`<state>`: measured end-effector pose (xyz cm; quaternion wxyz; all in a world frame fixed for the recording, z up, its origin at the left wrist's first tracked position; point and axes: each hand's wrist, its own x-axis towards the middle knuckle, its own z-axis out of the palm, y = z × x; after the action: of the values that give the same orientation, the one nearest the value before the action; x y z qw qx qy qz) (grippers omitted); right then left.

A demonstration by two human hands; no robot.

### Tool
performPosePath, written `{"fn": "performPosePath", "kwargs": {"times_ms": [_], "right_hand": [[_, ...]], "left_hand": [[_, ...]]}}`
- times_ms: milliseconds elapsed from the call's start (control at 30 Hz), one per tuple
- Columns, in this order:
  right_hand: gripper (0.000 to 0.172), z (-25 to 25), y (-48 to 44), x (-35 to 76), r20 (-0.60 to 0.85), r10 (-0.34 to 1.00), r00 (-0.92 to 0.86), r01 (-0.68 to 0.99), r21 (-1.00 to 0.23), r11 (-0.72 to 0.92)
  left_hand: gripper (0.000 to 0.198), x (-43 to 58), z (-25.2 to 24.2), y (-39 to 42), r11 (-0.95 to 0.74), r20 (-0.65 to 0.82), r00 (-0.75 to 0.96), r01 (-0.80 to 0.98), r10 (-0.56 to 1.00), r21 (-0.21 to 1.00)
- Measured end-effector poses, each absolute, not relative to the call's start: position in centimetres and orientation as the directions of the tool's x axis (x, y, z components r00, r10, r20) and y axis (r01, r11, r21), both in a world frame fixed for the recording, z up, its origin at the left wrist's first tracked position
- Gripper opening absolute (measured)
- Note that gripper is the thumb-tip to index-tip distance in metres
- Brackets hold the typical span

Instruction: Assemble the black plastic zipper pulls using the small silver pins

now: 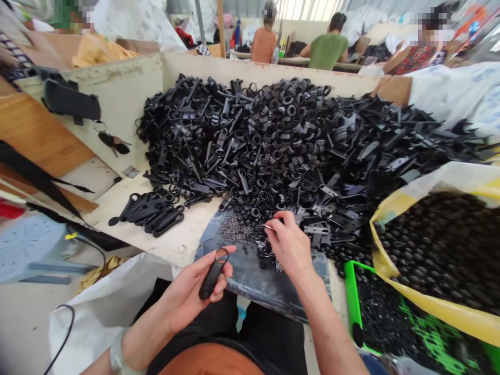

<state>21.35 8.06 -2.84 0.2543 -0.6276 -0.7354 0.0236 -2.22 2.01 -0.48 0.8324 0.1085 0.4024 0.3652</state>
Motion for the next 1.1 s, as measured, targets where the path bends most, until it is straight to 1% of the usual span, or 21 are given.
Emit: {"fn": "performPosePath", "kwargs": {"times_ms": [67, 100, 167, 200, 267, 300, 367, 500, 567, 600, 667, 733, 800, 967, 1100], "right_hand": [[0.019, -2.3, 7.5, 21.4, 0.365, 0.931, -0.012, 0.811, -0.541, 0.223], [0.019, -1.8, 7.0, 21.2, 0.343, 0.939, 0.031, 0.728, -0.651, 0.214], [0.02, -0.9, 5.6, 20.1, 0.234, 0.969, 0.074, 0.521, -0.838, 0.163], [0.02, -0.5, 4.8, 19.3, 0.171, 0.984, 0.053, 0.422, -0.897, 0.133], [0.021, 0.0, 3.1, 17.3, 0.095, 0.994, -0.059, 0.307, -0.945, 0.109], [0.021, 0.0, 2.4, 16.3, 0.094, 0.99, -0.101, 0.295, -0.948, 0.121], [0.019, -0.4, 1.2, 14.7, 0.16, 0.977, -0.143, 0.347, -0.916, 0.201], [0.014, -1.2, 0.3, 13.9, 0.36, 0.913, -0.194, 0.538, -0.739, 0.406], [0.017, -1.1, 0.3, 14.4, 0.426, 0.881, -0.206, 0.584, -0.669, 0.46], [0.019, -0.9, 0.3, 14.7, 0.45, 0.872, -0.194, 0.593, -0.654, 0.47], [0.023, -0.2, 0.4, 15.3, 0.467, 0.873, -0.142, 0.59, -0.668, 0.453], [0.024, 0.7, 0.4, 15.7, 0.436, 0.894, -0.102, 0.553, -0.722, 0.415], [0.024, 1.3, 0.3, 15.9, 0.406, 0.907, -0.115, 0.506, -0.762, 0.405], [0.03, 1.0, -0.3, 15.3, 0.431, 0.885, -0.176, 0.483, -0.746, 0.459], [0.034, 0.0, -0.6, 15.0, 0.407, 0.903, -0.137, 0.482, -0.77, 0.419]], "left_hand": [[0.041, -2.5, -0.6, 2.1, 0.72, -0.593, 0.426, -0.532, 0.683, 0.446], [0.041, -2.5, -0.6, 2.1, 0.718, -0.59, 0.428, -0.538, 0.685, 0.443], [0.043, -2.2, -0.5, 2.2, 0.7, -0.57, 0.422, -0.543, 0.705, 0.464], [0.044, -2.0, -0.4, 2.1, 0.681, -0.552, 0.411, -0.542, 0.725, 0.492], [0.044, -1.4, -0.1, 2.0, 0.634, -0.514, 0.376, -0.533, 0.771, 0.561], [0.043, -1.2, 0.0, 1.9, 0.612, -0.498, 0.36, -0.528, 0.789, 0.588], [0.041, -0.9, 0.2, 1.7, 0.588, -0.487, 0.334, -0.525, 0.807, 0.616], [0.041, -1.0, 0.5, 1.2, 0.573, -0.508, 0.279, -0.521, 0.815, 0.633], [0.04, -1.1, 0.5, 1.0, 0.565, -0.5, 0.273, -0.496, 0.822, 0.659], [0.04, -1.2, 0.6, 0.9, 0.562, -0.489, 0.281, -0.484, 0.826, 0.67], [0.041, -1.2, 0.6, 0.8, 0.565, -0.469, 0.315, -0.475, 0.825, 0.674], [0.042, -1.1, 0.8, 0.7, 0.576, -0.464, 0.342, -0.482, 0.817, 0.66], [0.039, -1.1, 1.0, 0.5, 0.585, -0.474, 0.344, -0.484, 0.811, 0.65], [0.031, -1.1, 1.7, 0.1, 0.576, -0.479, 0.32, -0.467, 0.818, 0.671], [0.03, -1.3, 1.6, -0.3, 0.564, -0.481, 0.295, -0.452, 0.826, 0.692]]}}
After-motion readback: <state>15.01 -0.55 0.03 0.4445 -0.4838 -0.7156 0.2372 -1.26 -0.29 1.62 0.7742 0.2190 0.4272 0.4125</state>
